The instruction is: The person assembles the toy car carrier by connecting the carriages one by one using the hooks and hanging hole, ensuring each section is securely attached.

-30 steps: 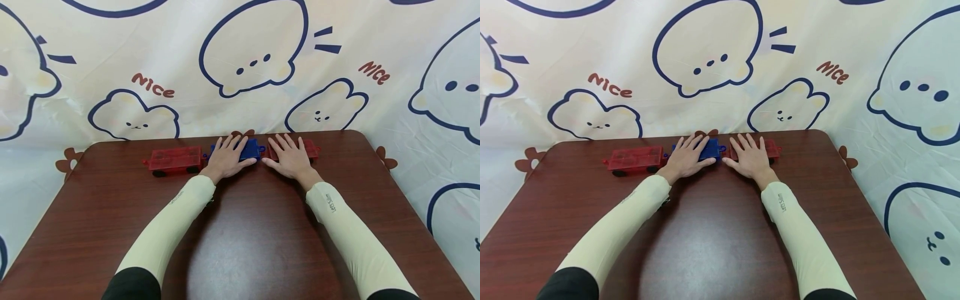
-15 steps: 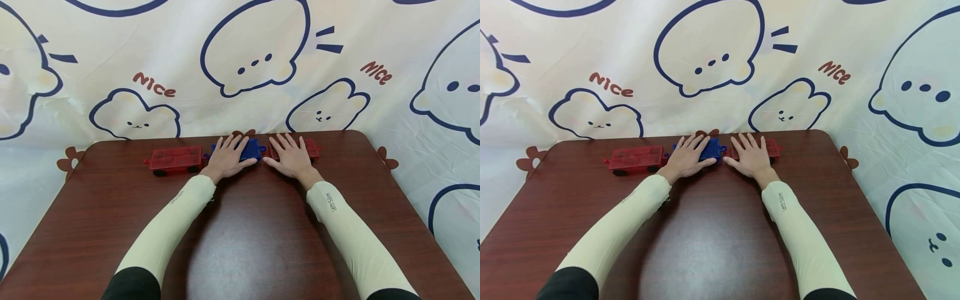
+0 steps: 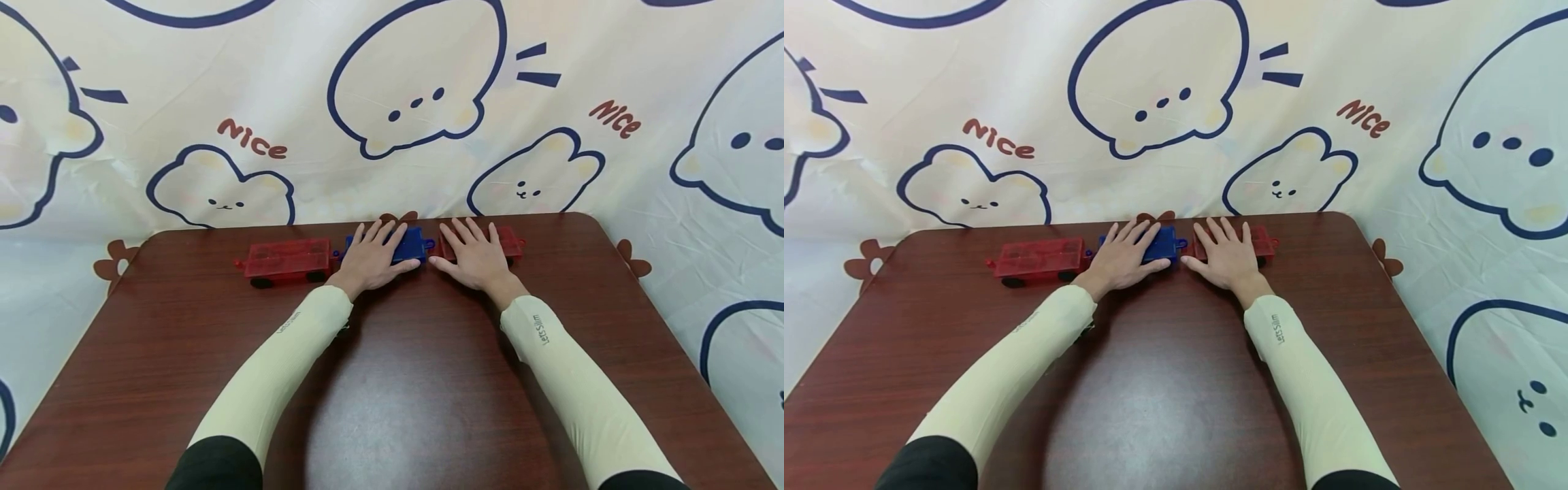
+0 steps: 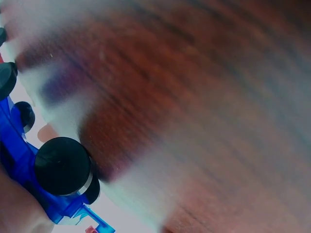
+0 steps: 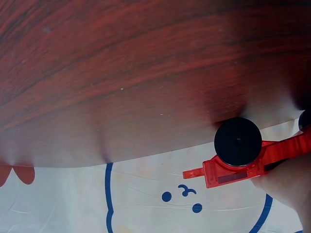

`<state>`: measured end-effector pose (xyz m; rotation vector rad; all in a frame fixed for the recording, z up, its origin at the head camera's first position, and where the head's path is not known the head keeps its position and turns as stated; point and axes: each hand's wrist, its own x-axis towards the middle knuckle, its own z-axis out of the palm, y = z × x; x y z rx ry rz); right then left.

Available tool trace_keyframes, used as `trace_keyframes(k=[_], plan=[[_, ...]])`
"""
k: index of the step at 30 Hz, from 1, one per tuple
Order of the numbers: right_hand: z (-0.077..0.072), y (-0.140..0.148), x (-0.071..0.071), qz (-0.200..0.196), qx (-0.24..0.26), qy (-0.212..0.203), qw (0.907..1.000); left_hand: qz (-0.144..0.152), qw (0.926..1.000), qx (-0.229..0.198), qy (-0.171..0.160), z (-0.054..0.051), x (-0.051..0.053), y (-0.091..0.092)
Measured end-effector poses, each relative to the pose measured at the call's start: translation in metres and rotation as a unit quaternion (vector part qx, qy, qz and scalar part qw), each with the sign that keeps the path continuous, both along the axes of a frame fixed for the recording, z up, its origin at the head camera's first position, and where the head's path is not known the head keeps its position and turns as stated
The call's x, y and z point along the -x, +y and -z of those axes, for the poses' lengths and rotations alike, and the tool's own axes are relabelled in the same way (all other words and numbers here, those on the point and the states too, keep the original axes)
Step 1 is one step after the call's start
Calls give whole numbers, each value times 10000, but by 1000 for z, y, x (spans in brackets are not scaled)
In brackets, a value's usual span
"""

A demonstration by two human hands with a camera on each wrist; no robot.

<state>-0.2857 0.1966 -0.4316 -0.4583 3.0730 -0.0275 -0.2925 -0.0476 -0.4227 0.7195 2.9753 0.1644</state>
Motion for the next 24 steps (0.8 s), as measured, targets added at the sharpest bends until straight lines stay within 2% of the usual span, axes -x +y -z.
trace_keyframes(k=[24], plan=[[-1,0,0,8,-81,-40,10000,51,9998,214,13,1,0,2]])
